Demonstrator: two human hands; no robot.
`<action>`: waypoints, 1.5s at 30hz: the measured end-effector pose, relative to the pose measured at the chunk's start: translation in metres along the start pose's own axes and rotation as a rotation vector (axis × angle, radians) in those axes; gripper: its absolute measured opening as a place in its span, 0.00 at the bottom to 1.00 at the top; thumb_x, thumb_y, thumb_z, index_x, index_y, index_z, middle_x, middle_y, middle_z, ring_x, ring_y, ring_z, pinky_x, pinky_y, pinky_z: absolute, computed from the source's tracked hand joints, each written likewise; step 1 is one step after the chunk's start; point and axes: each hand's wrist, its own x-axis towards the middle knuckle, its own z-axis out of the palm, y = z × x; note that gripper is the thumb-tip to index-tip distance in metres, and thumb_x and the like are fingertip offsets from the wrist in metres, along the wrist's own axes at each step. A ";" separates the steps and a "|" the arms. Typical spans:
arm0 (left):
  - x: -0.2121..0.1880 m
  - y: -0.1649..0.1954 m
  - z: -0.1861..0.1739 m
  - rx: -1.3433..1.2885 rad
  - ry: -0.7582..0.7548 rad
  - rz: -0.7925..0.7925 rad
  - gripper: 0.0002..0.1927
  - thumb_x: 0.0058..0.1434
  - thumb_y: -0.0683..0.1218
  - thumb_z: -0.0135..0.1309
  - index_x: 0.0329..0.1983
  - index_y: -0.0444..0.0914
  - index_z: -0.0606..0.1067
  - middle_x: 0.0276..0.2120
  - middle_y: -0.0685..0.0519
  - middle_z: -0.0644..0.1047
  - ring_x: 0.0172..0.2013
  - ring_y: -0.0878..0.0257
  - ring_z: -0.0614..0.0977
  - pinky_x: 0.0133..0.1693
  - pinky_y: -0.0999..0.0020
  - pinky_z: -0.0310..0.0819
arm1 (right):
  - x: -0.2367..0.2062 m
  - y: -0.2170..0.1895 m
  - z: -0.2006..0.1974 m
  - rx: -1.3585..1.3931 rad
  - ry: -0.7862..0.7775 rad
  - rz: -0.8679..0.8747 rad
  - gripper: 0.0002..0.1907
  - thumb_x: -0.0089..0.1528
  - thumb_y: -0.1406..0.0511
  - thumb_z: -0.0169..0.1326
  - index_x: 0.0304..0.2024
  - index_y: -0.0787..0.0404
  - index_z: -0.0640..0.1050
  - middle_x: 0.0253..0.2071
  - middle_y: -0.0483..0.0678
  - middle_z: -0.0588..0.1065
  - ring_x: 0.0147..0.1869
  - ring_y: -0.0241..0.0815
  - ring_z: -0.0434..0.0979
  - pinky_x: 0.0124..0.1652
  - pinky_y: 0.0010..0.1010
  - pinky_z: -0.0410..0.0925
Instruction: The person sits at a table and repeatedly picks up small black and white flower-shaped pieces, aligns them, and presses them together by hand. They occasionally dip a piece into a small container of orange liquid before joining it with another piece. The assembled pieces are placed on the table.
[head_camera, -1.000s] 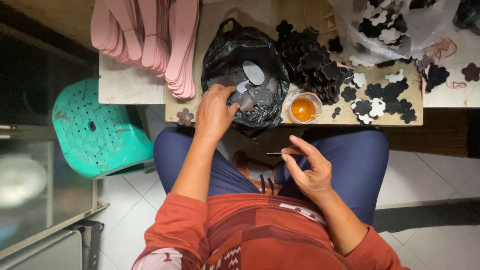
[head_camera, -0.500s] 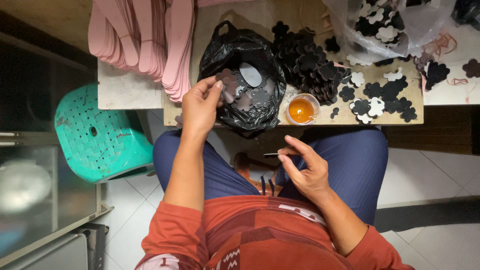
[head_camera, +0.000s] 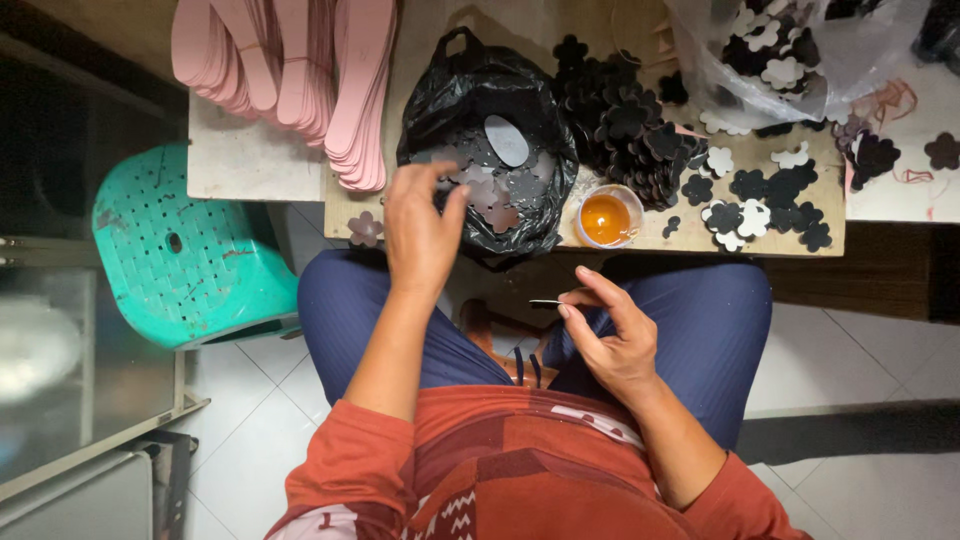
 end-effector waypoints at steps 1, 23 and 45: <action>0.000 0.003 0.002 0.048 -0.064 -0.054 0.14 0.59 0.48 0.65 0.46 0.40 0.80 0.43 0.46 0.78 0.47 0.47 0.78 0.49 0.55 0.73 | 0.001 0.000 0.000 0.002 0.000 0.001 0.26 0.61 0.75 0.62 0.62 0.65 0.72 0.42 0.50 0.82 0.47 0.37 0.84 0.50 0.26 0.74; 0.006 0.007 0.021 0.164 -0.111 -0.177 0.15 0.53 0.51 0.68 0.43 0.45 0.82 0.41 0.52 0.77 0.46 0.49 0.77 0.48 0.52 0.70 | 0.018 0.000 -0.001 -0.018 -0.017 0.020 0.26 0.61 0.75 0.62 0.61 0.65 0.73 0.43 0.50 0.82 0.47 0.37 0.84 0.50 0.26 0.74; -0.020 0.023 -0.003 -0.796 -0.238 -0.604 0.13 0.66 0.41 0.56 0.52 0.33 0.80 0.39 0.51 0.85 0.34 0.66 0.83 0.37 0.75 0.76 | 0.048 -0.030 0.011 0.314 0.291 -0.001 0.32 0.67 0.78 0.57 0.71 0.68 0.62 0.52 0.51 0.74 0.54 0.35 0.77 0.58 0.24 0.71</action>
